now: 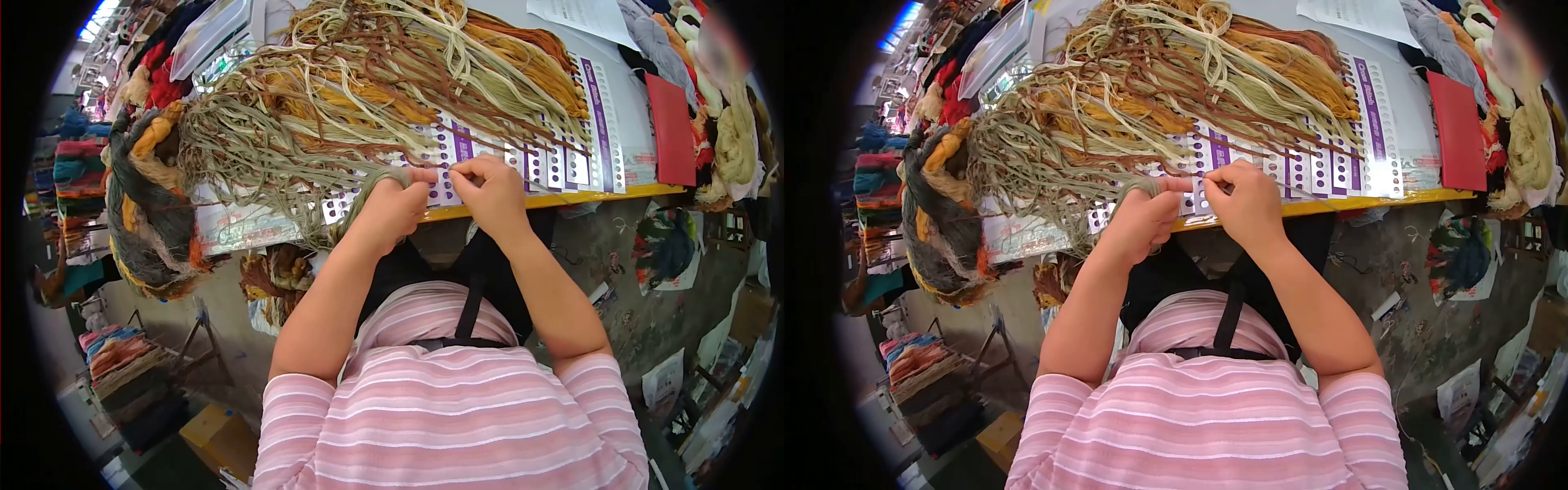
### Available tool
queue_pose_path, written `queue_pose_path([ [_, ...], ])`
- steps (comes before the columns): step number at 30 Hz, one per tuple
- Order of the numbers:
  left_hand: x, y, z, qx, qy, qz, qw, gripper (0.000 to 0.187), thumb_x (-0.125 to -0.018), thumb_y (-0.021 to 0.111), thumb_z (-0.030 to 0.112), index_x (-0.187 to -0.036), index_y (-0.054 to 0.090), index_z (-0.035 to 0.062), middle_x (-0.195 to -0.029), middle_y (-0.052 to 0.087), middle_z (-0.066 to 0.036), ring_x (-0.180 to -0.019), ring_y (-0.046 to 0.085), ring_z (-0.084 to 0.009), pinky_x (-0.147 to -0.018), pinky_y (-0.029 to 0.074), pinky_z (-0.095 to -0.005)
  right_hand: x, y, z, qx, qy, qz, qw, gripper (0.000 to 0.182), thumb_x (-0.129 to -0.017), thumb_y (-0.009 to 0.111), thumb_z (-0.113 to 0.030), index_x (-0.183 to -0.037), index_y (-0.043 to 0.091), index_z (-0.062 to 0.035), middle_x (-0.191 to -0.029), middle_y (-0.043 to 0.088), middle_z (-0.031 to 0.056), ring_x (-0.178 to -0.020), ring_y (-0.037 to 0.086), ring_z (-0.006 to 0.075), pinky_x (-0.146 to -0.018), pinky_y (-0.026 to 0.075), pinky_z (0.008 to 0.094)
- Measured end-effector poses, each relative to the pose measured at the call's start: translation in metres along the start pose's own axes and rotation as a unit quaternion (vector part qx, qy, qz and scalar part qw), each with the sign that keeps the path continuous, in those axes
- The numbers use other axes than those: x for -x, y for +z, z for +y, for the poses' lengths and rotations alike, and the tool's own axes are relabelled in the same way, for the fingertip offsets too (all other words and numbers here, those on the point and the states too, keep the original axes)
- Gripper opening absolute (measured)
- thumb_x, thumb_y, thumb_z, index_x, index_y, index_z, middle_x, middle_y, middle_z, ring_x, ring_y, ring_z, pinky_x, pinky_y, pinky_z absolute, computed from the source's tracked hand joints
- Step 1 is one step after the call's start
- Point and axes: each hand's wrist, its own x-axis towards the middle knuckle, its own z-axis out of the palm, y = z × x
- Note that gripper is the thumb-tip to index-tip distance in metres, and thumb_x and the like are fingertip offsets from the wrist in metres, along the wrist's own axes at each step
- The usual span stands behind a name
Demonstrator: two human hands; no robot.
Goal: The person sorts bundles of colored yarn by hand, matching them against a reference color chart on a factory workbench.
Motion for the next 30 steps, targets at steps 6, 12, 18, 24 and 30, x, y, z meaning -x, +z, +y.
queue_pose_path([
  [6, -0.022, 0.012, -0.002, -0.171, 0.082, 0.067, 0.98, 0.009, -0.082, 0.061, 0.015, -0.082, 0.059, 0.0054, -0.062, 0.047, 0.004, -0.046, 0.035, -0.0038, -0.04, 0.023, -0.0234, -0.001, 0.001, -0.006, -0.029, 0.066, 0.032, 0.997, 0.01, -0.075, 0.067, -0.014, -0.073, 0.067, -0.0034, -0.073, 0.064, 0.0135, -0.067, 0.063, 0.0287, -0.062, 0.049, 0.0367],
  [12, -0.025, 0.011, 0.01, -0.1, -0.006, 0.052, 0.994, 0.01, -0.08, 0.063, 0.009, -0.085, 0.059, 0.0021, -0.062, 0.05, 0.002, -0.047, 0.04, -0.0055, -0.041, 0.028, -0.0229, 0.016, -0.004, -0.007, -0.038, -0.016, 0.029, 0.999, 0.004, -0.074, 0.066, -0.01, -0.077, 0.066, -0.007, -0.079, 0.061, 0.0091, -0.074, 0.061, 0.0288, -0.063, 0.049, 0.0371],
  [18, -0.028, 0.012, 0.001, -0.093, 0.022, 0.08, 0.992, 0.008, -0.08, 0.063, 0.007, -0.084, 0.058, 0.0021, -0.067, 0.053, 0.001, -0.051, 0.042, -0.006, -0.043, 0.032, -0.0234, 0.022, -0.006, -0.005, -0.039, -0.029, 0.031, 0.998, 0.018, -0.076, 0.066, -0.005, -0.093, 0.067, -0.0045, -0.082, 0.061, 0.0082, -0.069, 0.062, 0.0238, -0.061, 0.05, 0.0317],
  [24, -0.012, -0.031, 0.016, -0.077, 0.18, 0.121, 0.973, 0.009, -0.085, 0.052, 0.01, -0.077, 0.049, 0.0074, -0.063, 0.045, 0.001, -0.051, 0.04, -0.0097, -0.046, 0.034, -0.0236, 0.018, -0.01, -0.009, 0.095, -0.055, 0.01, 0.994, 0.021, -0.077, 0.061, -0.004, -0.099, 0.062, -0.0029, -0.087, 0.057, 0.009, -0.076, 0.061, 0.0272, -0.063, 0.051, 0.0366],
  [30, 0.011, -0.053, 0.035, 0.276, 0.193, 0.013, 0.942, 0.007, -0.089, 0.043, 0.011, -0.084, 0.047, 0.0094, -0.074, 0.05, -0.004, -0.073, 0.051, -0.014, -0.068, 0.045, -0.0284, 0.016, -0.013, -0.014, 0.197, -0.09, -0.057, 0.975, 0.002, -0.076, 0.057, -0.004, -0.077, 0.056, -0.0033, -0.082, 0.051, 0.0105, -0.079, 0.059, 0.0289, -0.064, 0.049, 0.0408],
])
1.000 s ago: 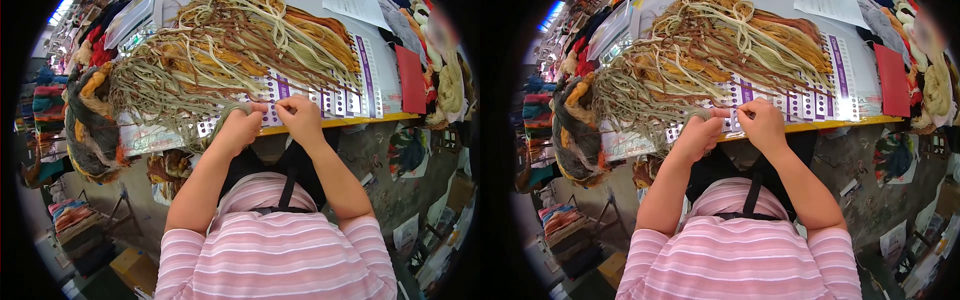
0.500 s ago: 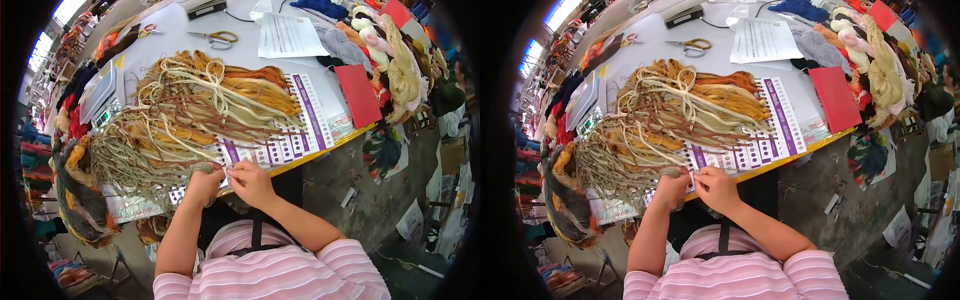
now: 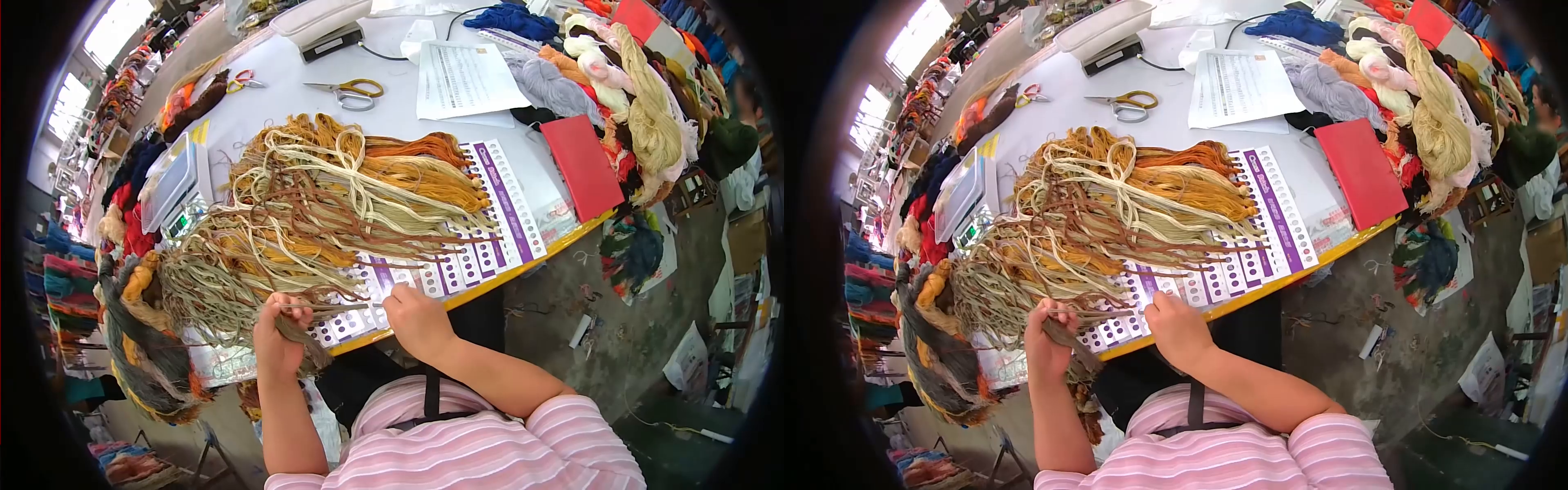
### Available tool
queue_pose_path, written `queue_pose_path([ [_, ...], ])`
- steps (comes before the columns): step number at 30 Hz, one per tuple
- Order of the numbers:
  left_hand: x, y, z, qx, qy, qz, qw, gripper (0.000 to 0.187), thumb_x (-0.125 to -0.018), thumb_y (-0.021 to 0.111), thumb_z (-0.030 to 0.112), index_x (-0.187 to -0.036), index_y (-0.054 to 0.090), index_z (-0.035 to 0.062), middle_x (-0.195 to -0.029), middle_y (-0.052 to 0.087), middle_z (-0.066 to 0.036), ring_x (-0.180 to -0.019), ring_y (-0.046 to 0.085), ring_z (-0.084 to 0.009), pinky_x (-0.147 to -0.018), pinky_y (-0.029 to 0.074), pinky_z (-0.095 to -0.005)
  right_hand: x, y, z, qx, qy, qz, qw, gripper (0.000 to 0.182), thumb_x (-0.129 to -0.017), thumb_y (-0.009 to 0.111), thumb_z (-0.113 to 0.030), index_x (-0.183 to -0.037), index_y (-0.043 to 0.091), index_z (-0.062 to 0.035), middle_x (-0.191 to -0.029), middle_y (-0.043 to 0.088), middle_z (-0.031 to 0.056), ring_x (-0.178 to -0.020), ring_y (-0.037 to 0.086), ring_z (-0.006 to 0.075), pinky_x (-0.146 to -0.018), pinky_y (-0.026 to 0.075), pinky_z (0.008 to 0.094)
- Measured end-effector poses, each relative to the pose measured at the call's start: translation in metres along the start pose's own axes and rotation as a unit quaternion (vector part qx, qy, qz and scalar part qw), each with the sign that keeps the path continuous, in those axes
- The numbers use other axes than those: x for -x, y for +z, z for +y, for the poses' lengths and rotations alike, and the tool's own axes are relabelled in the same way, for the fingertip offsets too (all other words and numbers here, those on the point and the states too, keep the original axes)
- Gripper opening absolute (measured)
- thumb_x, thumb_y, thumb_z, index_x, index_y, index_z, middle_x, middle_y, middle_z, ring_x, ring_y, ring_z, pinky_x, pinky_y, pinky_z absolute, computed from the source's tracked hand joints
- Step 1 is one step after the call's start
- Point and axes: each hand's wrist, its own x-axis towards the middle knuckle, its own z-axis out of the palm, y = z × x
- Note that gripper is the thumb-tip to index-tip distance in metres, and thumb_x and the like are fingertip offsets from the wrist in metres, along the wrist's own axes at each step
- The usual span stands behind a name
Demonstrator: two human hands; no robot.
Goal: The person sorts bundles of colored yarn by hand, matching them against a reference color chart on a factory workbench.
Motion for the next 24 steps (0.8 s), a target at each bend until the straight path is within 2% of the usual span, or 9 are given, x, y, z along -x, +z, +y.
queue_pose_path([
  [1, 0.003, 0.01, 0.0, 0.008, -0.014, 0.034, 0.999, 0.006, -0.089, 0.043, 0.009, -0.085, 0.047, 0.0072, -0.071, 0.048, -0.004, -0.071, 0.051, -0.0155, -0.071, 0.048, -0.0316, -0.002, 0.0, 0.0, 0.021, -0.016, 0.013, 1.0, 0.003, -0.075, 0.058, -0.005, -0.075, 0.055, -0.0041, -0.08, 0.05, 0.0103, -0.079, 0.058, 0.0291, -0.063, 0.048, 0.0405],
  [4, -0.001, 0.004, -0.01, 0.069, -0.058, -0.039, 0.995, 0.001, -0.087, 0.046, 0.005, -0.087, 0.046, 0.0059, -0.082, 0.058, -0.011, -0.066, 0.055, -0.0163, -0.069, 0.052, -0.0309, -0.008, 0.002, 0.004, 0.046, -0.051, 0.05, 0.996, 0.006, -0.075, 0.06, -0.007, -0.075, 0.054, -0.0049, -0.078, 0.052, 0.0098, -0.082, 0.057, 0.0294, -0.063, 0.047, 0.0404],
  [8, -0.008, 0.026, -0.029, -0.116, -0.078, -0.08, 0.987, 0.013, -0.084, 0.048, -0.006, -0.088, 0.045, 0.0058, -0.105, 0.063, -0.02, -0.057, 0.059, -0.0152, -0.058, 0.052, -0.026, -0.012, 0.0, 0.001, -0.088, -0.026, 0.058, 0.994, 0.01, -0.08, 0.058, -0.01, -0.084, 0.051, -0.0034, -0.078, 0.056, 0.0109, -0.077, 0.057, 0.0317, -0.062, 0.045, 0.0432],
  [10, -0.016, 0.027, -0.047, -0.199, -0.096, -0.142, 0.965, 0.017, -0.083, 0.047, -0.01, -0.086, 0.045, 0.0063, -0.114, 0.061, -0.023, -0.055, 0.06, -0.0139, -0.053, 0.051, -0.0232, -0.014, -0.003, 0.0, -0.15, 0.085, -0.032, 0.984, 0.013, -0.083, 0.057, -0.01, -0.091, 0.05, -0.0022, -0.078, 0.058, 0.0112, -0.07, 0.057, 0.0288, -0.061, 0.045, 0.041],
  [11, -0.015, 0.035, -0.052, -0.241, -0.108, -0.134, 0.955, 0.018, -0.083, 0.049, -0.01, -0.083, 0.044, 0.0068, -0.099, 0.065, -0.016, -0.057, 0.059, -0.0118, -0.053, 0.049, -0.0224, -0.016, -0.005, -0.001, -0.18, 0.139, -0.076, 0.971, 0.014, -0.084, 0.056, -0.01, -0.095, 0.049, -0.0016, -0.078, 0.059, 0.0113, -0.067, 0.057, 0.0273, -0.06, 0.046, 0.0398],
  [14, -0.021, 0.032, -0.065, -0.344, -0.1, -0.16, 0.92, 0.02, -0.083, 0.052, -0.009, -0.08, 0.042, 0.0084, -0.088, 0.061, -0.009, -0.057, 0.058, -0.0111, -0.051, 0.046, -0.0224, -0.017, 0.0, 0.005, -0.391, 0.154, -0.062, 0.905, 0.019, -0.086, 0.056, -0.009, -0.102, 0.049, -0.0015, -0.075, 0.06, 0.01, -0.062, 0.057, 0.0217, -0.06, 0.045, 0.0354],
  [17, -0.023, 0.03, -0.061, -0.317, 0.005, -0.101, 0.943, 0.021, -0.081, 0.053, -0.009, -0.08, 0.041, 0.009, -0.071, 0.051, -0.001, -0.061, 0.056, -0.0108, -0.052, 0.044, -0.0235, -0.017, -0.007, 0.006, -0.469, 0.196, -0.104, 0.855, 0.023, -0.084, 0.057, -0.008, -0.105, 0.05, -0.0023, -0.071, 0.059, 0.0077, -0.066, 0.058, 0.0161, -0.06, 0.045, 0.031],
  [20, -0.024, 0.021, -0.029, -0.282, 0.037, -0.049, 0.958, 0.022, -0.081, 0.055, -0.005, -0.077, 0.042, 0.0117, -0.064, 0.045, 0.002, -0.056, 0.048, -0.0086, -0.048, 0.041, -0.0236, -0.016, -0.006, 0.009, -0.342, 0.178, -0.133, 0.913, 0.022, -0.081, 0.058, -0.01, -0.101, 0.052, -0.0029, -0.072, 0.061, 0.0109, -0.068, 0.061, 0.0221, -0.062, 0.046, 0.035],
  [24, -0.022, -0.01, 0.058, -0.229, 0.056, 0.033, 0.971, 0.023, -0.081, 0.059, 0.002, -0.074, 0.042, 0.0172, -0.057, 0.039, 0.006, -0.041, 0.032, -0.0049, -0.035, 0.027, -0.0204, -0.015, 0.006, 0.005, -0.229, 0.15, -0.071, 0.959, 0.015, -0.081, 0.056, -0.014, -0.092, 0.054, -0.0031, -0.079, 0.062, 0.018, -0.078, 0.061, 0.0366, -0.068, 0.047, 0.0458],
])
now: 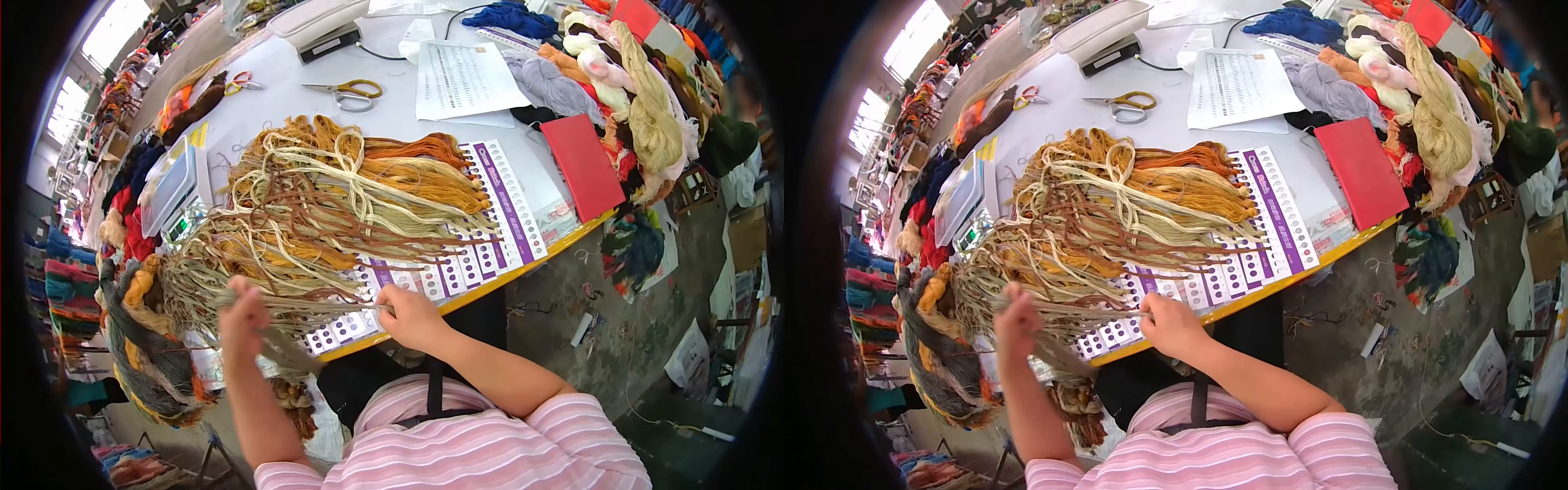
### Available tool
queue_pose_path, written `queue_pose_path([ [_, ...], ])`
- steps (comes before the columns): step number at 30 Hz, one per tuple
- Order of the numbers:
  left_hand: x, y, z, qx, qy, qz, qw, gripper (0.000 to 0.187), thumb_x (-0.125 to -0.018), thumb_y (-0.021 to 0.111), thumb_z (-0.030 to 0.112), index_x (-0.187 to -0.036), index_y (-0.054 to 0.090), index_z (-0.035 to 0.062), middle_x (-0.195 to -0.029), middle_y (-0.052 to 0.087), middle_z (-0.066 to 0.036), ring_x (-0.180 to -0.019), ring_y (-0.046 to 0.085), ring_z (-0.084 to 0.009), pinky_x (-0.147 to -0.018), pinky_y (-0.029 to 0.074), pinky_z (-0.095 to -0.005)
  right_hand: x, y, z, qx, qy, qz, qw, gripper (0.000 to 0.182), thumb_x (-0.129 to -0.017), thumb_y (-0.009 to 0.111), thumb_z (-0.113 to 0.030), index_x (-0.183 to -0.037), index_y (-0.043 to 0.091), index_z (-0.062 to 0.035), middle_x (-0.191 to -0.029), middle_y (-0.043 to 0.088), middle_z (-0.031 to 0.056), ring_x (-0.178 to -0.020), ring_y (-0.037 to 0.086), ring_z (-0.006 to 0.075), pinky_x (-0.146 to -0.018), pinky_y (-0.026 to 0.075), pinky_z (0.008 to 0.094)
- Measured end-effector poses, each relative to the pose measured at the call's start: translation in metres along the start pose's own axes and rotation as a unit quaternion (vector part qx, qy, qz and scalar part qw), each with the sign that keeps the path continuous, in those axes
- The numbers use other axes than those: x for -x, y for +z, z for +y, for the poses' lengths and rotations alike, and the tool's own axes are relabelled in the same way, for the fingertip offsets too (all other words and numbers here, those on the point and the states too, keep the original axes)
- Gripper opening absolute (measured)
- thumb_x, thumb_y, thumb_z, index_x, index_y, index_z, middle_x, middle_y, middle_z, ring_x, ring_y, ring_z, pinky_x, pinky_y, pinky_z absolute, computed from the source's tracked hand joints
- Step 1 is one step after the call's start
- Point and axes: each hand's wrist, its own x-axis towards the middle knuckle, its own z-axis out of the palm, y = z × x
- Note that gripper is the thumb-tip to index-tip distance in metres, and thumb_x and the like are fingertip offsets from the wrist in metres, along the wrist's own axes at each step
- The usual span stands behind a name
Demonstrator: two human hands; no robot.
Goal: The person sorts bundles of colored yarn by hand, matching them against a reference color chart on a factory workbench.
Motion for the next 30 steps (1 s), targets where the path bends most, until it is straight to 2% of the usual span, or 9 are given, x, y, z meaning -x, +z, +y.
queue_pose_path([
  [5, -0.03, -0.069, 0.077, -0.036, 0.082, 0.166, 0.982, 0.01, -0.086, 0.054, 0.006, -0.083, 0.048, 0.0131, -0.06, 0.039, 0.005, -0.045, 0.032, -0.0048, -0.038, 0.025, -0.0201, 0.001, 0.001, -0.002, 0.002, 0.02, 0.003, 1.0, 0.014, -0.08, 0.056, -0.014, -0.091, 0.054, -0.0043, -0.08, 0.063, 0.0171, -0.079, 0.06, 0.0381, -0.07, 0.047, 0.0471],
  [8, -0.074, -0.158, 0.09, -0.09, 0.215, 0.228, 0.945, 0.011, -0.09, 0.047, 0.005, -0.099, 0.05, 0.0087, -0.08, 0.053, -0.005, -0.055, 0.047, -0.007, -0.042, 0.034, -0.0217, 0.001, 0.003, -0.002, -0.005, 0.017, 0.018, 1.0, 0.014, -0.081, 0.056, -0.014, -0.091, 0.054, -0.0048, -0.078, 0.063, 0.0157, -0.077, 0.061, 0.0371, -0.069, 0.047, 0.0465],
  [12, -0.035, -0.079, 0.08, -0.371, 0.194, 0.299, 0.857, 0.037, -0.095, 0.041, 0.007, -0.132, 0.042, 0.0107, -0.127, 0.046, -0.016, -0.079, 0.064, -0.019, -0.052, 0.049, -0.025, 0.007, 0.0, -0.006, -0.047, 0.015, 0.017, 0.999, 0.017, -0.082, 0.058, -0.017, -0.094, 0.057, -0.0054, -0.074, 0.062, 0.0116, -0.07, 0.061, 0.031, -0.065, 0.047, 0.0426],
  [16, 0.043, 0.021, 0.044, -0.112, 0.035, 0.001, 0.993, 0.043, -0.095, 0.048, 0.022, -0.136, 0.042, 0.0095, -0.138, 0.042, -0.013, -0.11, 0.057, -0.0258, -0.074, 0.055, -0.0374, 0.027, 0.003, -0.029, -0.158, -0.032, 0.015, 0.987, 0.025, -0.082, 0.066, -0.021, -0.101, 0.06, -0.0054, -0.074, 0.06, 0.0077, -0.065, 0.059, 0.0241, -0.063, 0.047, 0.0371],
  [19, 0.08, 0.062, -0.003, 0.034, -0.079, -0.186, 0.979, 0.051, -0.093, 0.052, 0.036, -0.13, 0.047, 0.0016, -0.144, 0.037, -0.012, -0.129, 0.039, -0.0251, -0.091, 0.047, -0.049, 0.043, 0.001, -0.063, -0.209, -0.147, -0.011, 0.967, 0.033, -0.079, 0.073, -0.021, -0.104, 0.062, -0.0036, -0.085, 0.058, 0.007, -0.069, 0.057, 0.0172, -0.063, 0.046, 0.0288],
  [20, 0.087, 0.067, -0.008, 0.027, -0.122, -0.224, 0.967, 0.051, -0.095, 0.047, 0.035, -0.132, 0.045, -0.0007, -0.144, 0.037, -0.014, -0.13, 0.038, -0.025, -0.098, 0.041, -0.0455, 0.046, 0.005, -0.066, -0.207, -0.204, -0.004, 0.957, 0.032, -0.079, 0.072, -0.021, -0.104, 0.062, -0.0031, -0.087, 0.057, 0.0073, -0.07, 0.056, 0.0158, -0.064, 0.046, 0.027],
  [21, 0.093, 0.077, -0.011, 0.048, -0.114, -0.234, 0.964, 0.051, -0.096, 0.045, 0.033, -0.133, 0.043, -0.0027, -0.144, 0.037, -0.015, -0.129, 0.039, -0.0252, -0.101, 0.038, -0.0431, 0.049, 0.008, -0.069, -0.3, -0.165, -0.041, 0.939, 0.026, -0.08, 0.071, -0.018, -0.1, 0.064, -0.0029, -0.086, 0.059, 0.0065, -0.072, 0.056, 0.014, -0.066, 0.045, 0.0258],
  [25, 0.101, 0.09, -0.014, 0.129, -0.126, -0.244, 0.953, 0.055, -0.096, 0.043, 0.032, -0.133, 0.04, -0.0073, -0.14, 0.041, -0.018, -0.124, 0.044, -0.0246, -0.105, 0.033, -0.0374, 0.056, -0.004, -0.062, -0.289, -0.098, -0.07, 0.95, 0.011, -0.082, 0.067, -0.011, -0.091, 0.066, -0.0037, -0.082, 0.062, 0.0048, -0.07, 0.055, 0.012, -0.064, 0.045, 0.0255],
  [30, 0.102, 0.085, -0.02, 0.155, -0.176, -0.263, 0.936, 0.058, -0.094, 0.047, 0.034, -0.133, 0.039, -0.008, -0.131, 0.049, -0.017, -0.118, 0.049, -0.022, -0.1, 0.037, -0.0367, 0.061, -0.005, -0.051, -0.343, -0.041, -0.11, 0.932, 0.008, -0.092, 0.055, -0.009, -0.089, 0.058, -0.0018, -0.082, 0.061, 0.0011, -0.078, 0.056, 0.0073, -0.072, 0.047, 0.0248],
])
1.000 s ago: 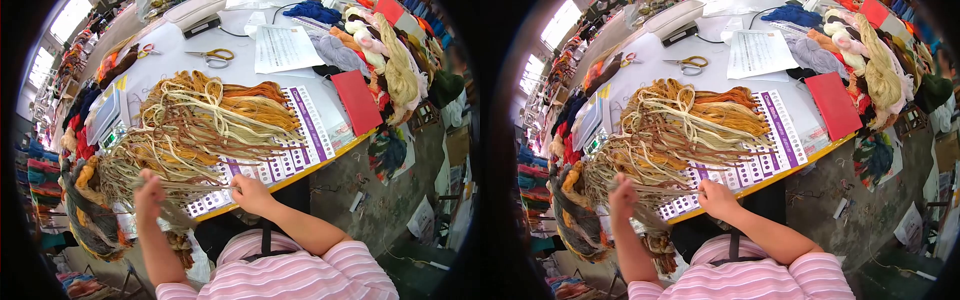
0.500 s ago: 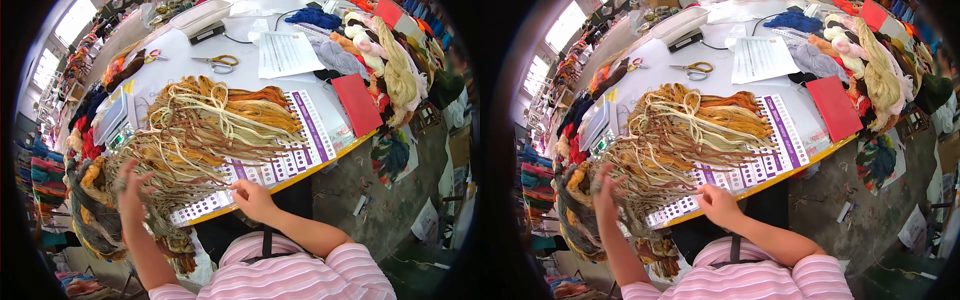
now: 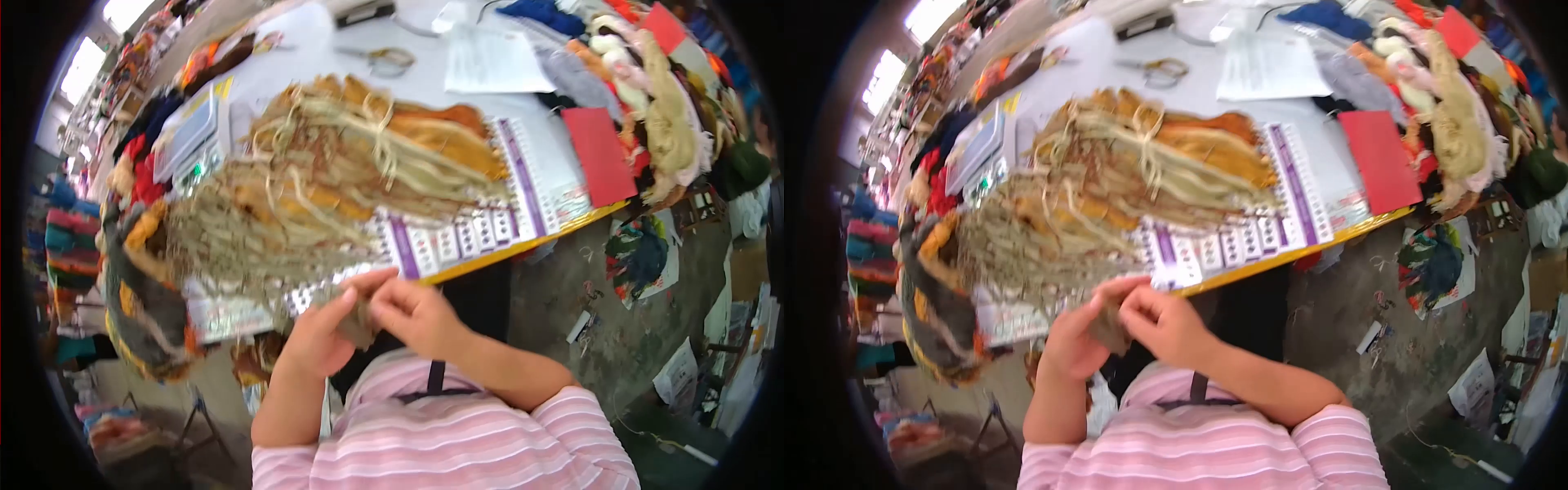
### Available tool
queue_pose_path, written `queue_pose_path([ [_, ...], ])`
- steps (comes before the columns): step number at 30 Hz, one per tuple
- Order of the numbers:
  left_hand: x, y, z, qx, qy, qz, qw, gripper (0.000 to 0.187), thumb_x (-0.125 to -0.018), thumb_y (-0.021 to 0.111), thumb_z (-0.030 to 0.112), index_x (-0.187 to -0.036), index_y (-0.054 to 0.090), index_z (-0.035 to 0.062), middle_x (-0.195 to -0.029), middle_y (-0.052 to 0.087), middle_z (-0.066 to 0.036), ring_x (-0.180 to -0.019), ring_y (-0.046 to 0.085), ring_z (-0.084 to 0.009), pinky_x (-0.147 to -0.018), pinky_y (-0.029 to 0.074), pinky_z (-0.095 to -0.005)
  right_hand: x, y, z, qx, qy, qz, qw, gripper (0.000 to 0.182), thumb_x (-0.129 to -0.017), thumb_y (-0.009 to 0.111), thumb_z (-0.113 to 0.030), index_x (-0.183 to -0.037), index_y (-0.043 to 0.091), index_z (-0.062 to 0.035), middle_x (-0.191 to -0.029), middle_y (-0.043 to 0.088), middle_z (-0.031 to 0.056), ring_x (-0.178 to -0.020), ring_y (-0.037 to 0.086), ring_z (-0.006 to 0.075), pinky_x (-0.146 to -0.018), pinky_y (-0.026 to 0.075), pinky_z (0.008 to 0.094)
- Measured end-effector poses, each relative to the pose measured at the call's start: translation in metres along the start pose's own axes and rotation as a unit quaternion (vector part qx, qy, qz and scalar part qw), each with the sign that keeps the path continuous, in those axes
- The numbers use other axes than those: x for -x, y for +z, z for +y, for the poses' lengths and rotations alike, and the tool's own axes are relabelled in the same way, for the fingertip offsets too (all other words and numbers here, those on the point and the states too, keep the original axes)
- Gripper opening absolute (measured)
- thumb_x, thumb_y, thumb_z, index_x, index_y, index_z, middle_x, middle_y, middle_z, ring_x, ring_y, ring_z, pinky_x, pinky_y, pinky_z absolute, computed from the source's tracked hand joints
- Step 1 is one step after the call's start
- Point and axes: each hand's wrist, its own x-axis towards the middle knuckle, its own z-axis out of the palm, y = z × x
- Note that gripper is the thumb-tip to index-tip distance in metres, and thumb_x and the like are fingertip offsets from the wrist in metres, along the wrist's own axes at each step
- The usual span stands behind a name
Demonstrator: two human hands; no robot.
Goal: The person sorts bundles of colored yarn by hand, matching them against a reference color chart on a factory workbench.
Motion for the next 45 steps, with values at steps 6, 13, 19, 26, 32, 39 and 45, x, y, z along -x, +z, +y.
queue_pose_path([
  [6, 0.013, -0.018, -0.006, 0.045, 0.045, 0.067, 0.996, 0.036, -0.094, 0.051, 0.013, -0.124, 0.05, -0.0059, -0.116, 0.058, -0.013, -0.1, 0.06, -0.0205, -0.087, 0.049, -0.0341, 0.001, 0.0, -0.004, -0.163, 0.035, 0.011, 0.986, 0.007, -0.092, 0.055, -0.006, -0.091, 0.058, 0.0001, -0.091, 0.063, 0.0056, -0.085, 0.058, 0.0087, -0.081, 0.046, 0.024],
  [13, 0.02, -0.012, -0.01, -0.052, 0.13, 0.082, 0.987, 0.058, -0.084, 0.063, 0.009, -0.135, 0.038, -0.0051, -0.103, 0.058, -0.008, -0.092, 0.058, -0.0158, -0.082, 0.048, -0.0294, 0.004, 0.014, -0.009, -0.145, 0.042, 0.0, 0.989, 0.008, -0.092, 0.056, -0.006, -0.094, 0.058, 0.0012, -0.087, 0.063, 0.0039, -0.081, 0.058, 0.0077, -0.077, 0.047, 0.0224],
  [19, 0.027, -0.022, -0.019, -0.068, 0.138, 0.106, 0.982, 0.056, -0.083, 0.065, 0.002, -0.134, 0.042, -0.0036, -0.093, 0.058, -0.004, -0.083, 0.057, -0.0116, -0.074, 0.046, -0.0249, 0.008, 0.023, 0.006, -0.082, 0.043, 0.003, 0.996, 0.008, -0.089, 0.059, -0.007, -0.089, 0.06, 0.0006, -0.081, 0.06, 0.0001, -0.074, 0.054, 0.005, -0.068, 0.045, 0.0205],
  [26, 0.035, -0.029, -0.03, -0.089, 0.13, 0.141, 0.977, 0.058, -0.08, 0.066, 0.001, -0.133, 0.042, -0.0058, -0.093, 0.056, -0.003, -0.088, 0.054, -0.0106, -0.08, 0.041, -0.0262, 0.014, 0.029, 0.016, -0.016, 0.059, 0.011, 0.998, 0.008, -0.087, 0.061, -0.008, -0.086, 0.06, 0.0, -0.074, 0.058, -0.001, -0.069, 0.051, 0.0041, -0.062, 0.043, 0.0211],
  [32, 0.033, -0.03, -0.026, -0.094, 0.133, 0.126, 0.979, 0.06, -0.083, 0.063, 0.002, -0.137, 0.038, -0.0057, -0.095, 0.057, -0.004, -0.088, 0.055, -0.011, -0.08, 0.042, -0.0265, 0.012, 0.03, 0.014, -0.06, 0.071, 0.031, 0.995, 0.006, -0.088, 0.058, -0.005, -0.09, 0.059, 0.0007, -0.08, 0.061, 0.0002, -0.073, 0.056, 0.0047, -0.067, 0.046, 0.0203],
  [39, 0.03, -0.04, -0.027, -0.069, 0.137, 0.088, 0.984, 0.054, -0.087, 0.061, 0.001, -0.137, 0.04, -0.0017, -0.092, 0.058, -0.001, -0.084, 0.056, -0.0073, -0.078, 0.047, -0.0238, 0.012, 0.026, 0.004, -0.078, 0.082, 0.011, 0.994, 0.007, -0.09, 0.056, -0.004, -0.093, 0.057, 0.0024, -0.086, 0.063, 0.0035, -0.081, 0.059, 0.0073, -0.076, 0.048, 0.0225],
  [45, 0.03, -0.037, -0.024, -0.074, 0.129, 0.094, 0.984, 0.063, -0.084, 0.063, 0.001, -0.139, 0.034, -0.0042, -0.092, 0.061, -0.006, -0.086, 0.059, -0.0119, -0.079, 0.046, -0.0273, 0.012, 0.025, 0.001, -0.082, 0.076, 0.004, 0.994, 0.007, -0.09, 0.057, -0.005, -0.093, 0.057, 0.0022, -0.087, 0.063, 0.0037, -0.081, 0.059, 0.0075, -0.076, 0.048, 0.0227],
])
